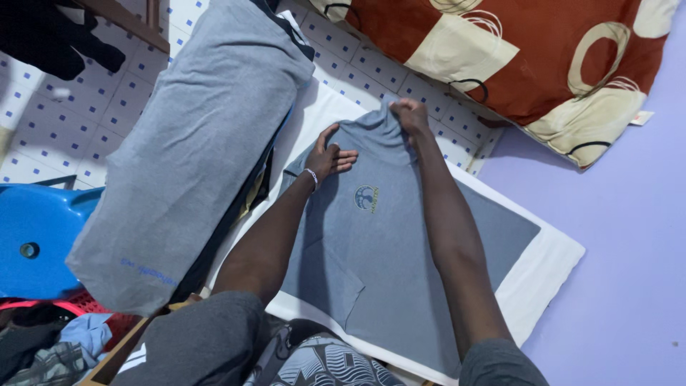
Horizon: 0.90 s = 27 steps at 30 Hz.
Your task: The person folds a gray t-shirt by smoothing the fabric, folding in the sleeves and sides, and then folding it into a compact rectangular shape on a white surface.
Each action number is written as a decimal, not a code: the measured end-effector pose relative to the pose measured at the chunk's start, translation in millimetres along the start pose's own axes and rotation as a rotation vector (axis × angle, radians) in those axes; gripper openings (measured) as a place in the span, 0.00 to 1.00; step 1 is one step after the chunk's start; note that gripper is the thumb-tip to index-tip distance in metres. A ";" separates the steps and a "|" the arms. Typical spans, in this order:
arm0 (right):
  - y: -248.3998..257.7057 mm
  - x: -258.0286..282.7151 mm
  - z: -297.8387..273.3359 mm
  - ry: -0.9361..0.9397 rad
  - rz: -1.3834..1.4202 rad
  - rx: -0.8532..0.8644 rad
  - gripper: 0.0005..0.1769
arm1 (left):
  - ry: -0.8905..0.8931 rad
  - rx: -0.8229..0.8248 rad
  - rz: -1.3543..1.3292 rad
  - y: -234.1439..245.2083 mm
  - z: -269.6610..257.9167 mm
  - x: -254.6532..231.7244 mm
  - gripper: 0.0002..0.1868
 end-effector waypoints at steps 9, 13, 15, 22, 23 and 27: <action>33.9 59.6 -223.9 0.631 -0.280 -0.539 0.07 | 0.041 0.016 -0.051 0.6 3.2 3.9 0.30; -23.7 10.4 -327.8 0.551 -0.326 -0.528 0.06 | 0.019 0.054 -0.196 8.8 16.8 16.8 0.30; -49.7 -19.9 -340.4 0.396 -0.272 -0.489 0.06 | 0.000 0.068 -0.222 11.4 22.4 19.5 0.30; -121.6 -108.2 -294.1 -0.257 0.481 -0.399 0.17 | -0.002 0.121 -0.266 12.4 21.0 24.1 0.29; -134.4 -116.0 -282.5 -0.418 0.624 -0.347 0.19 | -0.010 0.138 -0.268 12.5 21.1 22.4 0.29; -176.1 -138.6 -240.7 -0.725 0.886 -0.331 0.28 | 0.053 0.077 -0.254 14.4 22.0 23.8 0.29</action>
Point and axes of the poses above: each hand's wrist, its own z-axis towards the middle knuckle, its own y-axis out of the back of the hand, x = y × z, the point moved 5 cm from there along z, towards the middle knuckle, and after that the axes turned 10 degrees about -x, right-handed, at the moved point
